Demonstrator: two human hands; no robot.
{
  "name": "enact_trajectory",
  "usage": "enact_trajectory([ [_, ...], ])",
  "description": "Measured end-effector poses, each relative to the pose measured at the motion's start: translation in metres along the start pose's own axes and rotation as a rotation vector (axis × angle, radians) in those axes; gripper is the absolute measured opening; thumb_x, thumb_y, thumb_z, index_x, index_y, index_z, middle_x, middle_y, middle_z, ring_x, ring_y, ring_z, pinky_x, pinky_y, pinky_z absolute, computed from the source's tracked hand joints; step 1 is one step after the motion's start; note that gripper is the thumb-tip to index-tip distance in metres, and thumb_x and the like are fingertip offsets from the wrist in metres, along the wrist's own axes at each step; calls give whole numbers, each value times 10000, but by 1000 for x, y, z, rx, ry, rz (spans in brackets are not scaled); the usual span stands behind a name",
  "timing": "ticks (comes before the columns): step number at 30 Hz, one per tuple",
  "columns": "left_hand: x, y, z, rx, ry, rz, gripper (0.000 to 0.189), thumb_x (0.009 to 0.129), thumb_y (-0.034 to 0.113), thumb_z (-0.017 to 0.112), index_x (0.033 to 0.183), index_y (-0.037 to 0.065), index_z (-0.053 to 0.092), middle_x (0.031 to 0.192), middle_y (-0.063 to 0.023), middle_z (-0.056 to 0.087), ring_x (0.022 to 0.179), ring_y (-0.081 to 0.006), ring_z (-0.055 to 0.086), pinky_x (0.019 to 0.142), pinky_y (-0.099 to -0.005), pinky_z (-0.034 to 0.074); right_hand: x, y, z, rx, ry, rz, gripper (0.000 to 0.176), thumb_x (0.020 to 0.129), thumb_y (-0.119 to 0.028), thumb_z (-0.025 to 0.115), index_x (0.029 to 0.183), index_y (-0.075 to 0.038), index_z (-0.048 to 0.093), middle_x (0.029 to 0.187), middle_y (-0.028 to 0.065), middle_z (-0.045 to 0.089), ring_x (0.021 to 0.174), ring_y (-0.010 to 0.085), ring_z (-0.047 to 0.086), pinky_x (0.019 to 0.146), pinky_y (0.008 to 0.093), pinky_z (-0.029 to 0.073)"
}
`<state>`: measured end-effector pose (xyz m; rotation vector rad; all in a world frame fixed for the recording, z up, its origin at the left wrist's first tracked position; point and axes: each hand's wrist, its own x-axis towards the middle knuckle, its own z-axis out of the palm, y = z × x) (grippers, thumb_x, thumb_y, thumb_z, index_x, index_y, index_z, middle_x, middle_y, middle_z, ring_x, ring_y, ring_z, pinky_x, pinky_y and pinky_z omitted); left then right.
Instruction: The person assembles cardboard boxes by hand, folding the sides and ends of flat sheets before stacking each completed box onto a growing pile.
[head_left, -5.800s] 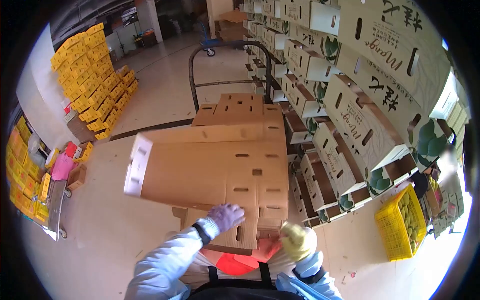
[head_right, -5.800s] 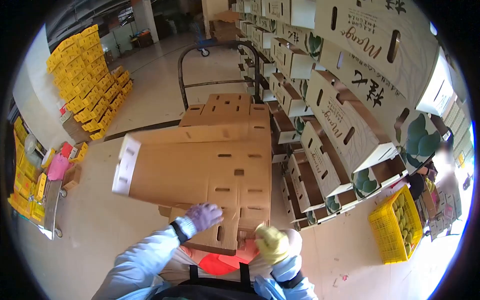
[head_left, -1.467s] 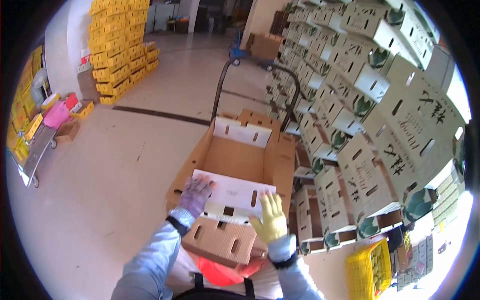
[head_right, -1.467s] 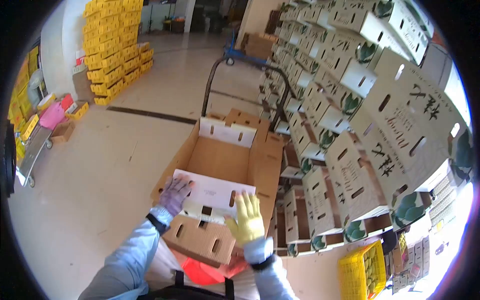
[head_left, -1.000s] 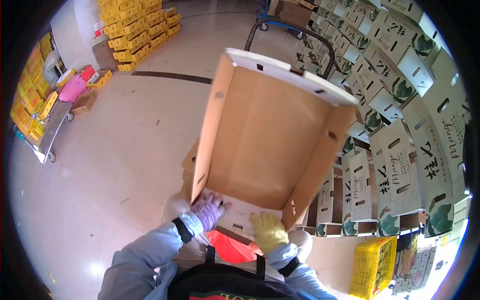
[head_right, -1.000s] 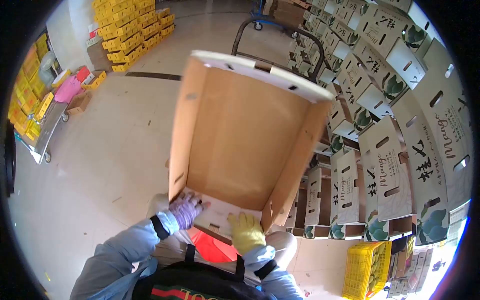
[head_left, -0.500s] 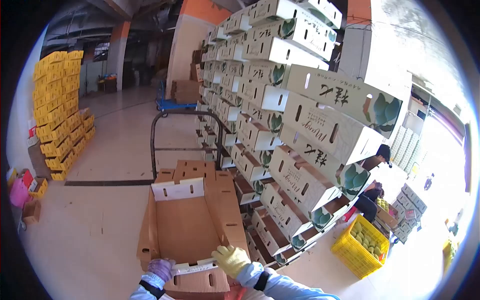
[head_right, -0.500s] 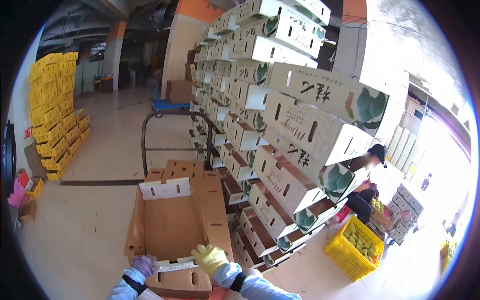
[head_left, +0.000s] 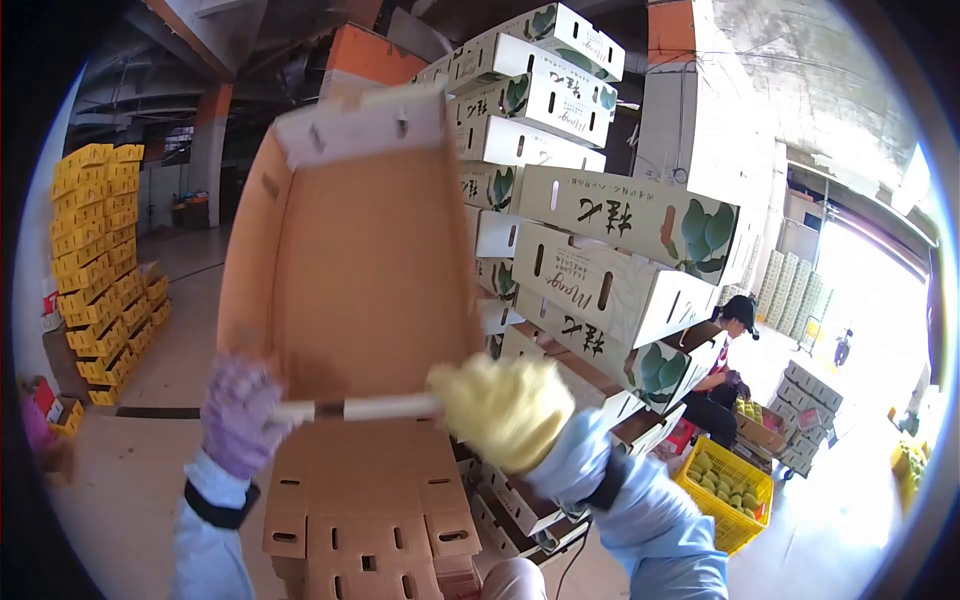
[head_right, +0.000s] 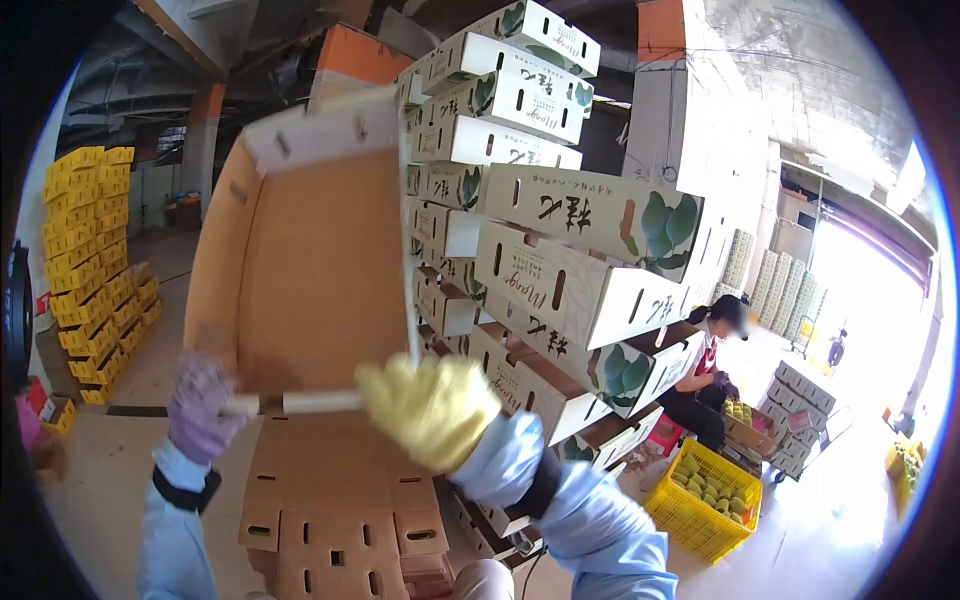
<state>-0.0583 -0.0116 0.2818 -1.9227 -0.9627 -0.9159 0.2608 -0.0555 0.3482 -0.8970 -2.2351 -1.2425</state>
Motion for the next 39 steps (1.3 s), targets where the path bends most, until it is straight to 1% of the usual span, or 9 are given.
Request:
enact_trajectory([
  [4, 51, 17, -17, -174, 316, -162, 452, 817, 273, 674, 1207, 63, 586, 1402, -163, 443, 1296, -335, 437, 1050, -449, 386, 34, 64, -57, -214, 124, 155, 190, 852, -265, 627, 879, -114, 516, 710, 68, 534, 517, 241, 604, 417, 364, 474],
  [6, 33, 27, -7, -234, 360, -155, 418, 818, 264, 684, 1175, 65, 599, 1340, -154, 502, 1259, -335, 474, 1038, -436, 399, 46, 90, -88, -288, 135, 254, 272, 843, -354, 653, 892, -109, 543, 757, 86, 591, 588, 265, 635, 495, 386, 509],
  [7, 15, 27, 3, -302, 212, -126, 394, 811, 264, 686, 1153, 82, 615, 1320, -142, 518, 1219, -336, 496, 1014, -436, 411, 50, 102, -99, -339, 179, 290, 276, 839, -361, 651, 903, -106, 570, 780, 91, 613, 625, 273, 650, 522, 397, 514],
  [8, -3, 28, 13, -367, 61, -95, 370, 805, 264, 687, 1132, 100, 631, 1300, -129, 535, 1179, -336, 519, 990, -436, 424, 55, 111, -115, -371, 108, 394, 376, 800, -315, 671, 1092, -93, 590, 893, 121, 661, 803, 309, 666, 680, 410, 533],
  [14, -111, 50, 69, -684, -76, -461, 126, 748, 156, 711, 818, 56, 683, 794, -82, 671, 835, -276, 646, 790, -381, 509, 87, 202, -158, -380, 133, 522, 521, 740, -396, 627, 1136, -58, 628, 976, 184, 683, 889, 340, 659, 798, 417, 497],
  [19, -161, 58, 78, -707, -191, -515, 93, 730, 102, 708, 808, 64, 677, 790, -95, 674, 783, -279, 650, 745, -376, 513, 95, 270, -144, -435, -81, 793, 562, 706, -409, 628, 1147, -60, 647, 1045, 181, 677, 999, 323, 637, 876, 378, 482],
  [30, -205, 61, 66, -747, -457, -808, 88, 774, 126, 693, 827, 56, 695, 784, -105, 684, 710, -265, 655, 671, -353, 526, 97, 311, -111, -343, -60, 850, 605, 703, -381, 695, 1197, -39, 619, 1122, 180, 657, 1075, 323, 611, 939, 371, 455],
  [36, -229, 68, 77, -747, -517, -760, 100, 796, 138, 695, 863, 64, 701, 816, -109, 697, 741, -235, 671, 682, -344, 535, 93, 309, -103, -368, 13, 797, 517, 773, -363, 657, 1196, -69, 612, 1160, 169, 637, 1064, 323, 613, 931, 384, 458],
  [39, -260, 61, 96, -733, -503, -880, 147, 774, 152, 711, 891, 66, 690, 856, -118, 698, 794, -267, 674, 714, -357, 536, 82, 241, -80, -442, 398, 502, 390, 857, -288, 604, 1191, -87, 599, 1152, 128, 626, 1034, 300, 624, 868, 372, 489],
])
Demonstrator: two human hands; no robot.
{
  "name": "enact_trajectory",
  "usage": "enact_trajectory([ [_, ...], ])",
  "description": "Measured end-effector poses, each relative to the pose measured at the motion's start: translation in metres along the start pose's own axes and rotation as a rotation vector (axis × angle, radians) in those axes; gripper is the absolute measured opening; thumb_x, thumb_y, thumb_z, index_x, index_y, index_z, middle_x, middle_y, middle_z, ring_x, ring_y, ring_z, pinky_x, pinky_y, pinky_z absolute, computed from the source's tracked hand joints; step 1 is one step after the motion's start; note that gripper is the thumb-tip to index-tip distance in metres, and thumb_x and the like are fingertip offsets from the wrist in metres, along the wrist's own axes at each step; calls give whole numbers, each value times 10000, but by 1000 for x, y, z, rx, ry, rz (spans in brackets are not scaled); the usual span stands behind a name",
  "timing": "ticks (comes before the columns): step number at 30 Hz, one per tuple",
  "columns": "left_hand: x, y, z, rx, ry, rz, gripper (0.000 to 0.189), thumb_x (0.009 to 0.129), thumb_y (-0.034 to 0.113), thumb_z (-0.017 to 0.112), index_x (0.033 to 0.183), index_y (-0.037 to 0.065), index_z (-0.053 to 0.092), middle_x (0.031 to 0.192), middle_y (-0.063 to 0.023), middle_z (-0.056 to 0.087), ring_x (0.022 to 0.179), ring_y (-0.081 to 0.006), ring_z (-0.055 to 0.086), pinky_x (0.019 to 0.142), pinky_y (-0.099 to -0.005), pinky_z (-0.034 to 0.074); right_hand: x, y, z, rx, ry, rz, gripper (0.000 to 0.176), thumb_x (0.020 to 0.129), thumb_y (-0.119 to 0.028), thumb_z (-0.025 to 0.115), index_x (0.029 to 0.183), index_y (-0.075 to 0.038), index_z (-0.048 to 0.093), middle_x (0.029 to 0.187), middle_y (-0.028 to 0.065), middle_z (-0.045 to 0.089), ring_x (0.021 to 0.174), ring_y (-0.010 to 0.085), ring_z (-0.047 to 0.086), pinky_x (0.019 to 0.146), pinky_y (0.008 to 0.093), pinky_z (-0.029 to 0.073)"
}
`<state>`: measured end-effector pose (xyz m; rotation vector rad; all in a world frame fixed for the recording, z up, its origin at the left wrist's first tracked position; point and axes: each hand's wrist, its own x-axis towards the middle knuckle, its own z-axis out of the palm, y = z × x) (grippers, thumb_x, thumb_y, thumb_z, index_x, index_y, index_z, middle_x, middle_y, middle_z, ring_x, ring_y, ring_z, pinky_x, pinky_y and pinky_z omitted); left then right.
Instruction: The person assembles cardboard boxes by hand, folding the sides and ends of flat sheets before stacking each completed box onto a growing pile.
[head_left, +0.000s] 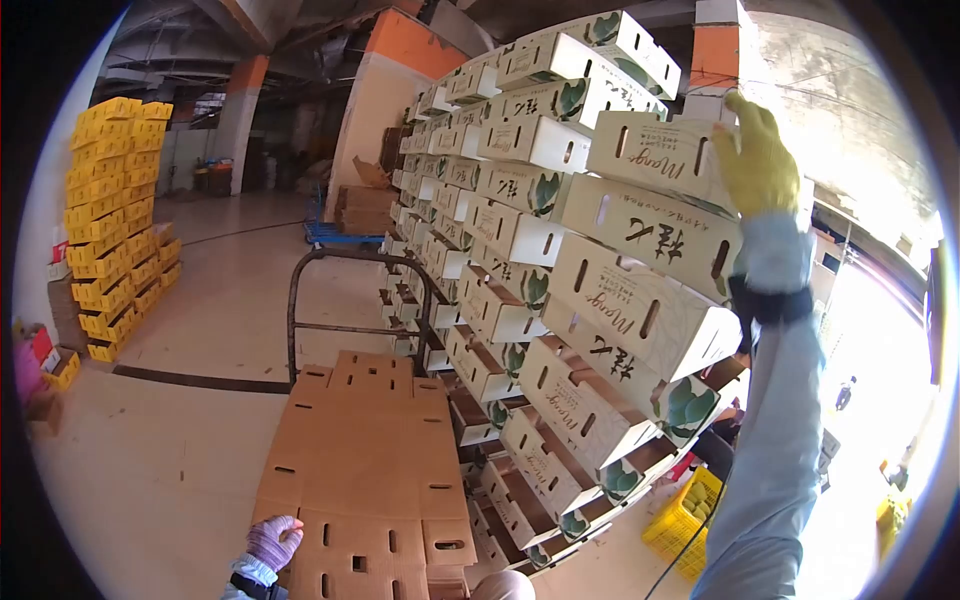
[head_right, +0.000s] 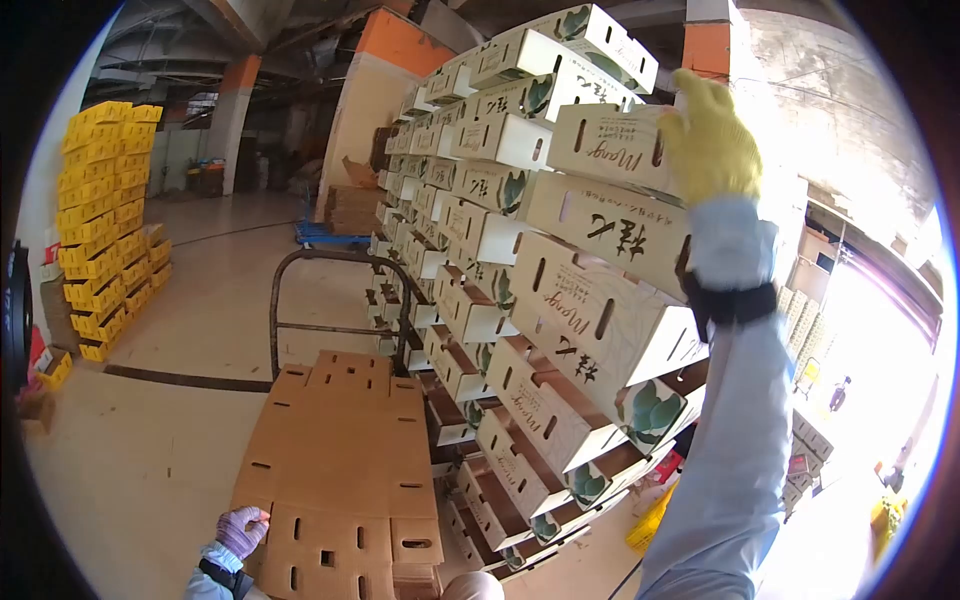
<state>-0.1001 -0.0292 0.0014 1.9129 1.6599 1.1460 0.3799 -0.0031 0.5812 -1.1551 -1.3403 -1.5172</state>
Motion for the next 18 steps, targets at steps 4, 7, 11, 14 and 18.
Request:
enact_trajectory([
  [4, 5, -111, 29, 222, 117, -162, 382, 746, 239, 725, 1067, 61, 622, 1035, -164, 657, 962, -335, 620, 849, -440, 492, -149, -114, -9, 334, -206, -197, 255, 785, -92, 621, 1038, -66, 609, 872, 152, 614, 742, 344, 604, 649, 432, 498],
  [7, 1, -174, 57, 384, 181, -373, 630, 759, 358, 708, 1268, 54, 495, 1257, -227, 541, 1177, -389, 500, 1000, -473, 403, -351, -176, 45, 649, -578, 81, 285, 813, -209, 629, 1062, -75, 600, 954, 164, 616, 858, 368, 598, 710, 460, 495],
  [11, 12, -166, 65, 443, -32, -659, 823, 795, 499, 642, 1427, 73, 331, 1432, -229, 386, 1319, -381, 379, 1089, -455, 332, -645, -218, 75, 392, -1397, 642, 621, 839, -465, 549, 1338, -106, 464, 1197, 257, 574, 1052, 433, 567, 896, 510, 459],
  [14, 18, -191, 64, 412, -13, -591, 860, 804, 531, 617, 1455, 81, 282, 1411, -206, 430, 1293, -357, 431, 1071, -439, 362, -677, -264, 45, 504, -1598, 1028, 608, 853, -488, 501, 1265, -42, 504, 1148, 301, 591, 1082, 449, 559, 944, 473, 442],
  [18, 20, -171, 42, 360, -158, -822, 889, 805, 540, 617, 1470, 84, 244, 1356, -186, 500, 1221, -351, 512, 1038, -423, 403, -622, -273, 22, 575, -1476, 1036, 641, 834, -444, 542, 1289, 2, 473, 1087, 307, 613, 1013, 457, 591, 890, 468, 471],
])
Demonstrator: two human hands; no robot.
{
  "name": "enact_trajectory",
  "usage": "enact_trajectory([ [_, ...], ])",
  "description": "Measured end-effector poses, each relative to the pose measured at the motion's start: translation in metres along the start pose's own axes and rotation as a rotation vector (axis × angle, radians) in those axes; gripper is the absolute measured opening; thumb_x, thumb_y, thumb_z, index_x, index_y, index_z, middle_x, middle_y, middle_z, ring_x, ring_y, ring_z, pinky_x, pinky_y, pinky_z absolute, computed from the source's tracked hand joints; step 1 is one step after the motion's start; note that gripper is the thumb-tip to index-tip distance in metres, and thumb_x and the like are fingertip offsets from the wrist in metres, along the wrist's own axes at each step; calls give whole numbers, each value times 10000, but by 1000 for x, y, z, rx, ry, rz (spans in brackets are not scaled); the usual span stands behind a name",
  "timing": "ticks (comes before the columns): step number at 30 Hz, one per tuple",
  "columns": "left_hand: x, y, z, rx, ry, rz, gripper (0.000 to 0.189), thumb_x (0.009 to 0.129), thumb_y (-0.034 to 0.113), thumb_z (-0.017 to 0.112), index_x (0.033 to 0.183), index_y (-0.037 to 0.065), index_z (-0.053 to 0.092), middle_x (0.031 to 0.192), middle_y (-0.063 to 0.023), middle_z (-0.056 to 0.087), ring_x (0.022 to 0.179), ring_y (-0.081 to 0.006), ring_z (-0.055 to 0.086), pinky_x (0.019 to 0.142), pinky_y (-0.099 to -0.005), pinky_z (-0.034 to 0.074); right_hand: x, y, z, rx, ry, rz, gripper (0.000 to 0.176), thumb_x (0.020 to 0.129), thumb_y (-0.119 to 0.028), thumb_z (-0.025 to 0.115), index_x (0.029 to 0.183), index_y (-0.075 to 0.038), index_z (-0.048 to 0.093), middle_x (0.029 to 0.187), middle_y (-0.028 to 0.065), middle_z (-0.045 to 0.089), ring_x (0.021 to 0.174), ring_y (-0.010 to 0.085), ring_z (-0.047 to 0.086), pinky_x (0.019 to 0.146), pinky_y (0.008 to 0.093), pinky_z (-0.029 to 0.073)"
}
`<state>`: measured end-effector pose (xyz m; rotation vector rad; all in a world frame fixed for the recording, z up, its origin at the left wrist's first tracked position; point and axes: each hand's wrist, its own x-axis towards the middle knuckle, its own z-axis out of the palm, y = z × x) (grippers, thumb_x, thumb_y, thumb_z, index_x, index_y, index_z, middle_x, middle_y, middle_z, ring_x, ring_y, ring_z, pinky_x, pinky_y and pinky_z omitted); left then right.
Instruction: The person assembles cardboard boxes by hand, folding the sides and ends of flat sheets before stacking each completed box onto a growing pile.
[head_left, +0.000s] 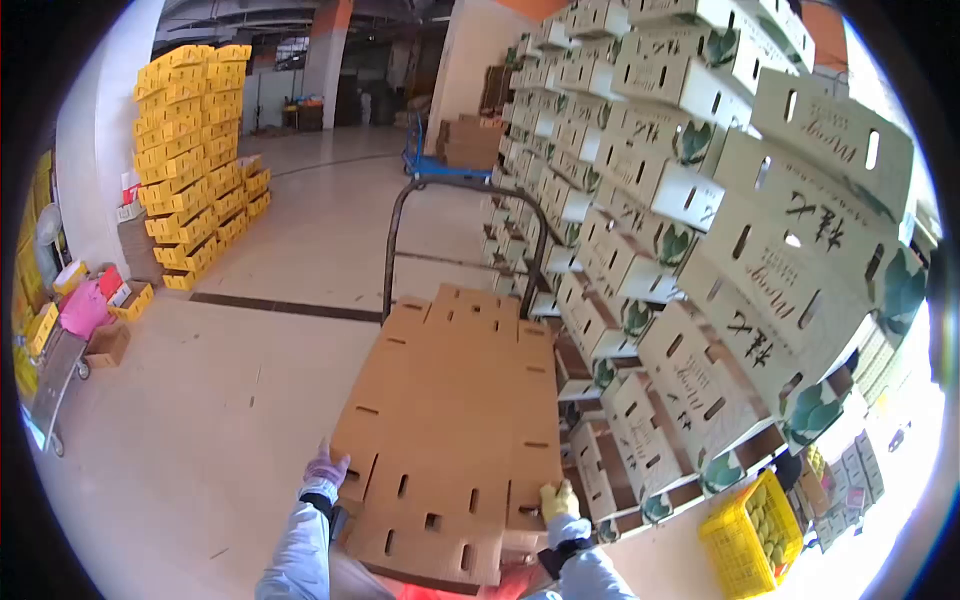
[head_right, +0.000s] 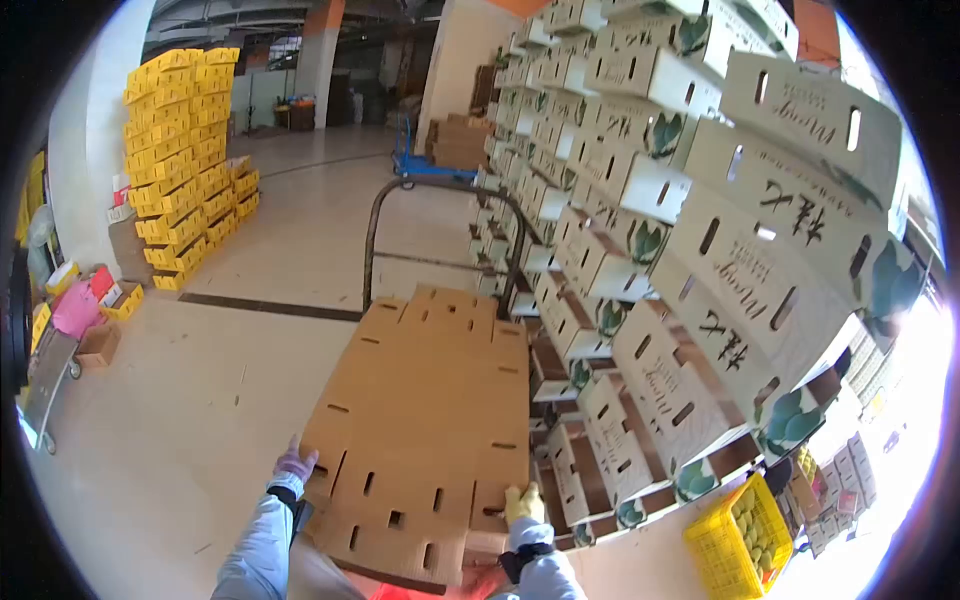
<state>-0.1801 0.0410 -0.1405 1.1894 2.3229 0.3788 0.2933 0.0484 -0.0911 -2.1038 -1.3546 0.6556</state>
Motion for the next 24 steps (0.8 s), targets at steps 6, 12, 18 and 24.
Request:
enact_trajectory([
  [6, -67, 66, -64, 335, -108, 20, 949, 763, 475, 707, 1494, 143, 200, 1278, -187, 559, 1164, -351, 557, 1018, -406, 426, 17, 9, -47, -244, -50, -230, 527, 672, -379, 735, 995, 22, 619, 959, 274, 647, 953, 429, 612, 827, 477, 492],
  [12, -104, 102, -38, 160, -58, 416, 877, 720, 241, 730, 1467, 166, 276, 1232, -188, 570, 1110, -332, 575, 944, -405, 470, -33, -61, -59, -157, -133, -313, 558, 796, -238, 603, 1270, 32, 482, 900, 232, 671, 835, 427, 641, 730, 479, 522],
  [18, -110, 105, -40, 192, -317, 763, 696, 751, 99, 651, 1405, 171, 426, 1333, -162, 498, 1148, -331, 533, 991, -403, 432, -18, 14, -54, 3, -162, -805, 532, 755, -44, 585, 1282, -73, 518, 1060, 199, 600, 969, 367, 602, 836, 424, 499],
  [24, -120, 126, -81, 1059, 214, 1308, 356, 758, 218, 644, 1108, 158, 664, 1407, -133, 457, 1357, -346, 346, 1162, -537, 144, 3, -30, -92, -511, 156, -1396, 205, 639, -192, 665, 827, -117, 632, 941, 95, 602, 1011, 292, 553, 967, 467, 392],
])
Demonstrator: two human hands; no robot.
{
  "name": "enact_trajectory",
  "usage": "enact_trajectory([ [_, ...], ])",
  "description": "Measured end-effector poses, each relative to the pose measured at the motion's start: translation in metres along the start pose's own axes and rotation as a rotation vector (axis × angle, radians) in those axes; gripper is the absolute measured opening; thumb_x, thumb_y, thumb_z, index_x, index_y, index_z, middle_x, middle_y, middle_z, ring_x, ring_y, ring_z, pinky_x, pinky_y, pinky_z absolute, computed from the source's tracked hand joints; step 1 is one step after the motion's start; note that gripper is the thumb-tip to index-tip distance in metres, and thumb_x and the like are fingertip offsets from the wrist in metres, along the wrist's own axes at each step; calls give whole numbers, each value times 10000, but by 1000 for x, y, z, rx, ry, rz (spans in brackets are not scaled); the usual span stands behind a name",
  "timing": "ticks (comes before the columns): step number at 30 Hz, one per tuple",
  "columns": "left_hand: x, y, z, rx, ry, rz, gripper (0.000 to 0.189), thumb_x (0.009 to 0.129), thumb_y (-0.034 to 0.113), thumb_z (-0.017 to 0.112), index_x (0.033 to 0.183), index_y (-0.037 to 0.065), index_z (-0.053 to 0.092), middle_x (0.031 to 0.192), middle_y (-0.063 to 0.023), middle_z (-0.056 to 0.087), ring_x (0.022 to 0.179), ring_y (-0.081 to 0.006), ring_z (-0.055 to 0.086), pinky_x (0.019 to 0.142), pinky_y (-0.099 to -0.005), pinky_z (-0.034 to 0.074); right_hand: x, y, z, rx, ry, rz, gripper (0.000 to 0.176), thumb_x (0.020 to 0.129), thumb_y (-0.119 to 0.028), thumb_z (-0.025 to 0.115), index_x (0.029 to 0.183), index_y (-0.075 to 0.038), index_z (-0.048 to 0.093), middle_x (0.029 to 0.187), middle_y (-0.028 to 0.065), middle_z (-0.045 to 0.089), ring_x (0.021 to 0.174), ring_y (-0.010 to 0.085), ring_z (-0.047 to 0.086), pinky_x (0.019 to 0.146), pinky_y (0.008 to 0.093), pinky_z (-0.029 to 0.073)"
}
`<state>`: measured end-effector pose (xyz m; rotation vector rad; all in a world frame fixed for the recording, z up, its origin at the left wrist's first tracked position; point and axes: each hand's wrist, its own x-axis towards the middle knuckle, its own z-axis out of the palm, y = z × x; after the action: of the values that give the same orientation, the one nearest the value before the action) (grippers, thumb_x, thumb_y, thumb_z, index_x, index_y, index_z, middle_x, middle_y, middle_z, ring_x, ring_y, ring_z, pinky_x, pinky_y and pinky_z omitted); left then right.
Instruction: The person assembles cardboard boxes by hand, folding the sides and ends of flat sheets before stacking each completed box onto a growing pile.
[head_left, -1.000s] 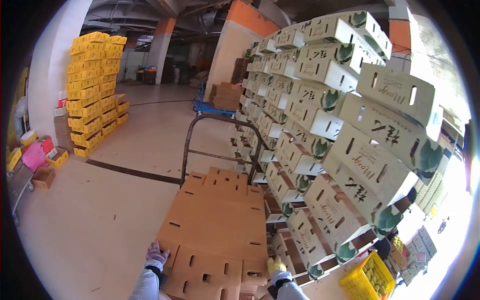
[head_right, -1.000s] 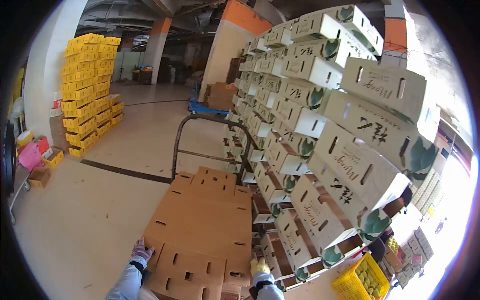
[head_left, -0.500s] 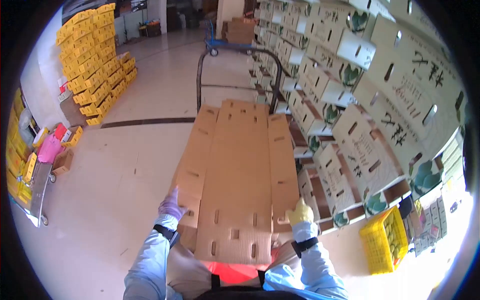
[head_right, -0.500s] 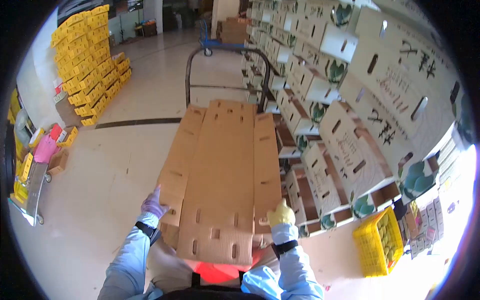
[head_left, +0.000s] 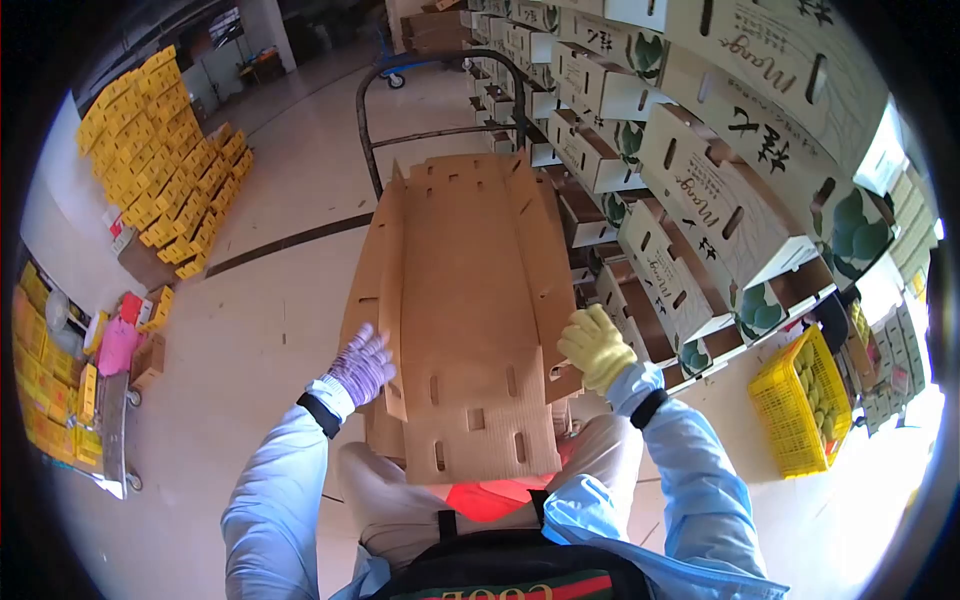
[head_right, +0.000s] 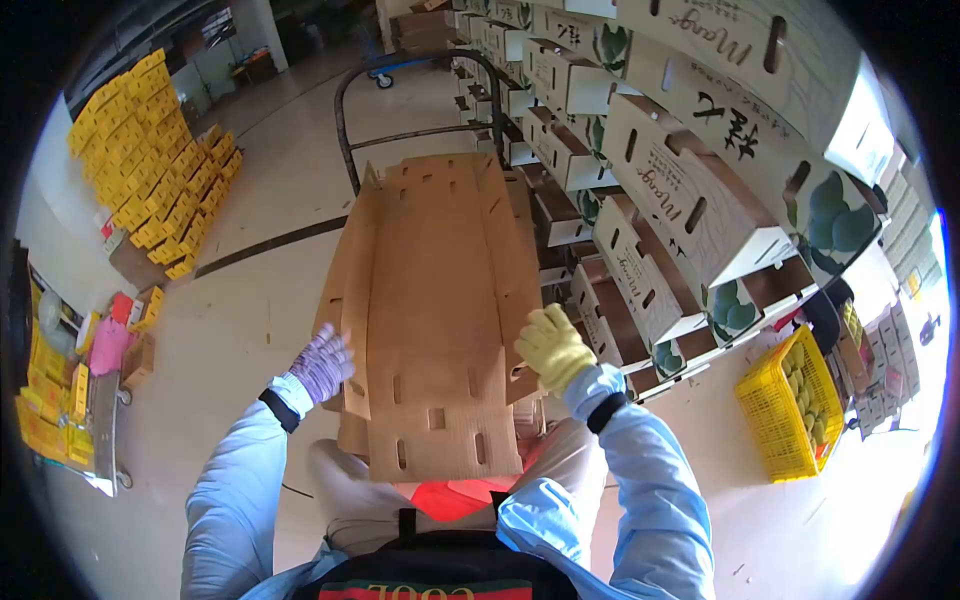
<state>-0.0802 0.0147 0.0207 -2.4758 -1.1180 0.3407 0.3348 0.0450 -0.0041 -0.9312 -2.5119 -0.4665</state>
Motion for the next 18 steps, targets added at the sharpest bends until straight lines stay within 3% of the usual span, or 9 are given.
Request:
enact_trajectory([
  [2, 21, 6, -30, -197, -379, -38, 296, 841, 372, 575, 981, 125, 660, 1114, -136, 607, 1116, -335, 538, 965, -489, 374, 11, 0, 5, 51, 39, -186, 122, 680, -241, 651, 702, -135, 597, 683, 25, 572, 824, 255, 587, 887, 434, 428],
  [3, 28, 8, -36, -299, -571, -60, 361, 882, 449, 540, 917, 109, 659, 968, -137, 682, 995, -330, 634, 866, -465, 490, 16, -7, 5, 47, 42, -179, 122, 680, -241, 651, 702, -135, 597, 683, 25, 572, 824, 255, 587, 887, 434, 428],
  [4, 28, 10, -34, -393, -445, -59, 454, 936, 493, 444, 1044, 84, 611, 878, -138, 688, 837, -382, 660, 713, -489, 502, 22, -19, -2, 74, -16, -76, 128, 704, -250, 645, 693, -133, 592, 672, 29, 575, 773, 253, 590, 857, 420, 433],
  [7, 41, 42, -11, -541, -326, -232, 488, 927, 502, 456, 1128, 75, 579, 991, -160, 673, 931, -378, 641, 796, -485, 502, 37, -50, 12, 116, -112, 77, 136, 758, -257, 631, 711, -130, 619, 681, 37, 614, 726, 251, 622, 791, 383, 434],
  [10, 55, 81, 9, -645, -121, -227, 616, 906, 538, 479, 1300, 65, 473, 1266, -197, 551, 1124, -378, 547, 948, -468, 451, 53, -78, 45, 25, -442, 238, 112, 747, -202, 631, 810, -116, 665, 826, 66, 678, 846, 235, 652, 850, 377, 426],
  [13, 74, 103, -3, -607, 80, -184, 594, 919, 510, 477, 1293, 48, 477, 1266, -187, 554, 1147, -366, 534, 962, -454, 442, 56, -90, 45, 20, -366, 266, 130, 747, -189, 626, 838, -106, 668, 827, 69, 676, 846, 238, 650, 884, 382, 418],
  [15, 85, 104, 4, -642, 122, -196, 493, 936, 467, 470, 1248, 88, 523, 1191, -168, 601, 1076, -351, 579, 905, -450, 476, 56, -88, 37, 37, -443, 245, 188, 756, -187, 618, 909, -83, 651, 890, 80, 663, 922, 250, 620, 901, 413, 415],
  [17, 86, 101, 4, -682, -110, -186, 380, 948, 432, 460, 1150, 134, 580, 1069, -137, 649, 964, -336, 623, 814, -452, 508, 44, -88, 14, 33, 151, 140, 396, 642, -212, 710, 1006, -83, 623, 965, 99, 610, 951, 284, 582, 886, 447, 431],
  [18, 86, 99, 5, -683, -110, -181, 380, 948, 432, 460, 1150, 134, 580, 1069, -137, 649, 964, -336, 623, 814, -452, 508, 28, -98, -2, 126, 110, 280, 570, 602, -242, 764, 1117, -96, 569, 1120, 131, 545, 1060, 328, 520, 944, 493, 406],
])
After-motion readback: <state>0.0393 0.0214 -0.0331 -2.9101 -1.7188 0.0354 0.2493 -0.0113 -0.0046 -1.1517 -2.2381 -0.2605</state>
